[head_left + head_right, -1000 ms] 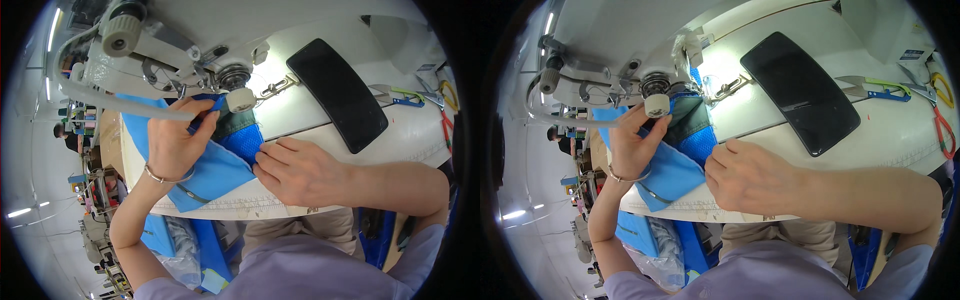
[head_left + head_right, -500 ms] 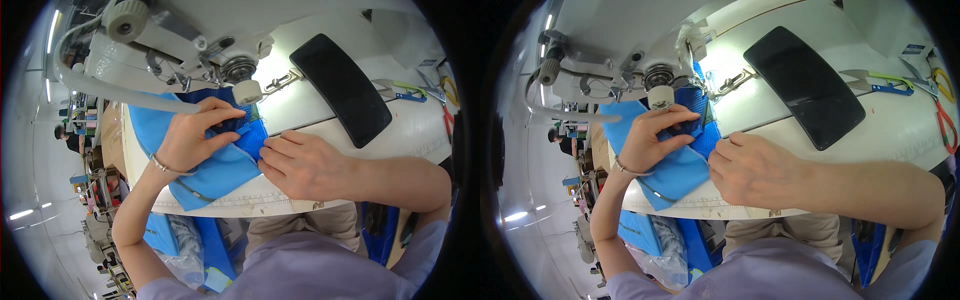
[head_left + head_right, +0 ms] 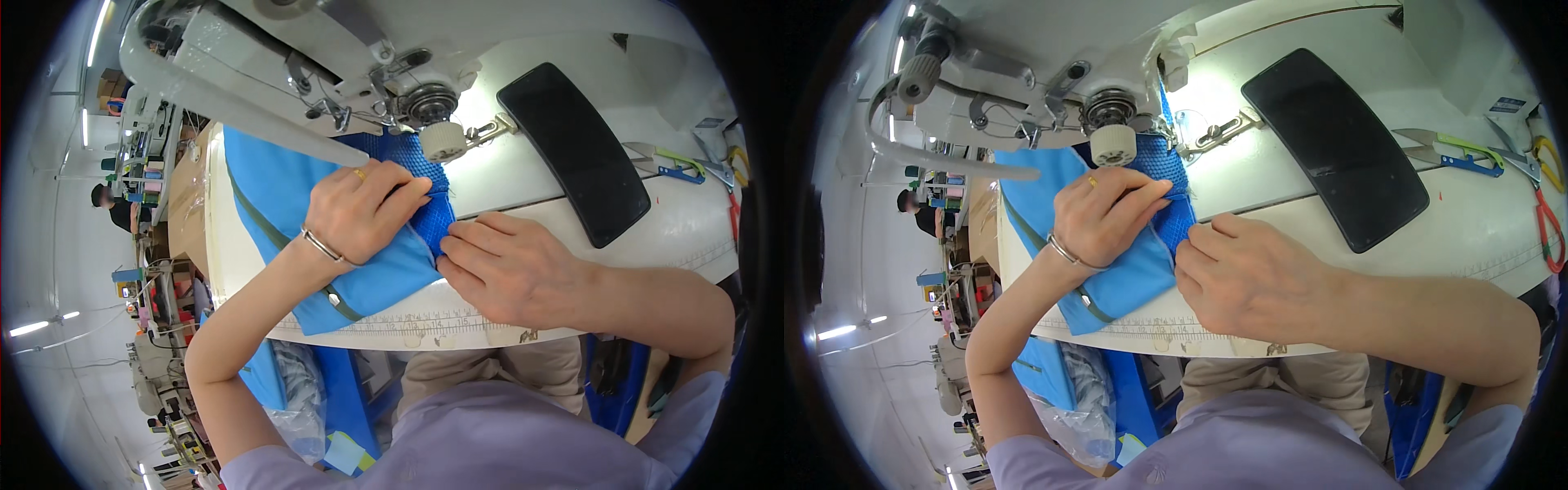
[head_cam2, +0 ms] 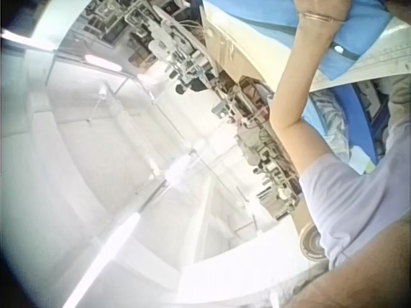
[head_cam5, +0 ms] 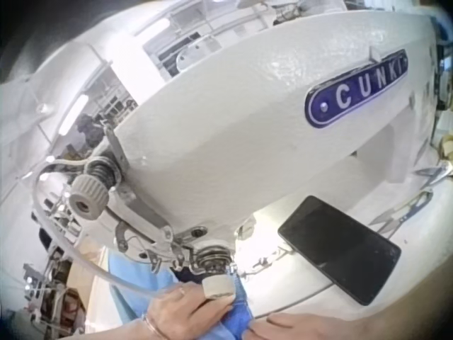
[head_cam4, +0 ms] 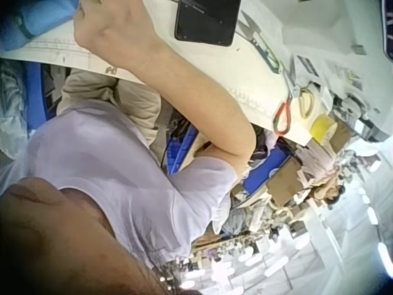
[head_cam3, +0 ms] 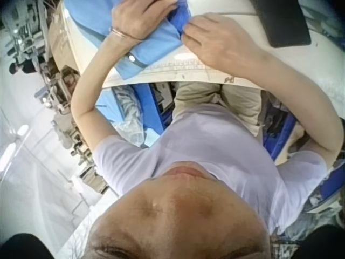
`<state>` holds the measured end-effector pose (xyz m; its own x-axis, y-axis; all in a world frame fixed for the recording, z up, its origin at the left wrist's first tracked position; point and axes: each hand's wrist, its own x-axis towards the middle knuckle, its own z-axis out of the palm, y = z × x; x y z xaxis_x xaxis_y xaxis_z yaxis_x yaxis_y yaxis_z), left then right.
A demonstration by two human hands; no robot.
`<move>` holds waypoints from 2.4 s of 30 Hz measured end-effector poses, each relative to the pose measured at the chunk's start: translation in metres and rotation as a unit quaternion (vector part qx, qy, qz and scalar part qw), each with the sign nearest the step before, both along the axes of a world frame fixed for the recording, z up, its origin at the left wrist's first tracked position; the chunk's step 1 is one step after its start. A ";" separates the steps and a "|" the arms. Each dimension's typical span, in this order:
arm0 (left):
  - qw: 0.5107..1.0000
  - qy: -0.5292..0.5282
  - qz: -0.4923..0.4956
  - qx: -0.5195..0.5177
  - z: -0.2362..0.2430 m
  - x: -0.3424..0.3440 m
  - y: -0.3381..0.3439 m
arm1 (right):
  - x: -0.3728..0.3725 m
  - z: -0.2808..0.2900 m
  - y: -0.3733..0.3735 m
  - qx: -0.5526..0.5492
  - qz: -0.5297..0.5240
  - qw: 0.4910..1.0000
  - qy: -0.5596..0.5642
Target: The person uses a sewing machine to stitch the edges of a blue and green fabric bag. They guide the fabric under the needle, aligning the seams and periodically adjusting the bag's position to sew different sections. The person also turns the bag inside out to inspect the interior and the stitching.
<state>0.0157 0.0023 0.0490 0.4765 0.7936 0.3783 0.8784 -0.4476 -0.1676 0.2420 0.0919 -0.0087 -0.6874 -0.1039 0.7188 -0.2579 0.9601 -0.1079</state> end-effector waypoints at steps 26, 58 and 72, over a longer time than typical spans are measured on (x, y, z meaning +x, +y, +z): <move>0.995 0.098 -0.012 0.032 0.003 0.021 -0.010 | 0.003 0.002 0.001 0.003 0.001 1.000 -0.013; 0.998 -0.046 0.040 -0.016 -0.011 -0.010 0.016 | -0.006 0.029 0.018 -0.069 -0.033 0.982 -0.171; 0.997 -0.064 0.039 0.002 -0.018 -0.013 0.017 | -0.005 0.026 0.018 -0.077 -0.036 0.979 -0.184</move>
<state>0.0029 0.0188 0.0314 0.3613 0.8245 0.4355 0.9247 -0.3770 -0.0534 0.2372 0.1102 0.0175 -0.9042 0.0443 0.4248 -0.1072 0.9392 -0.3262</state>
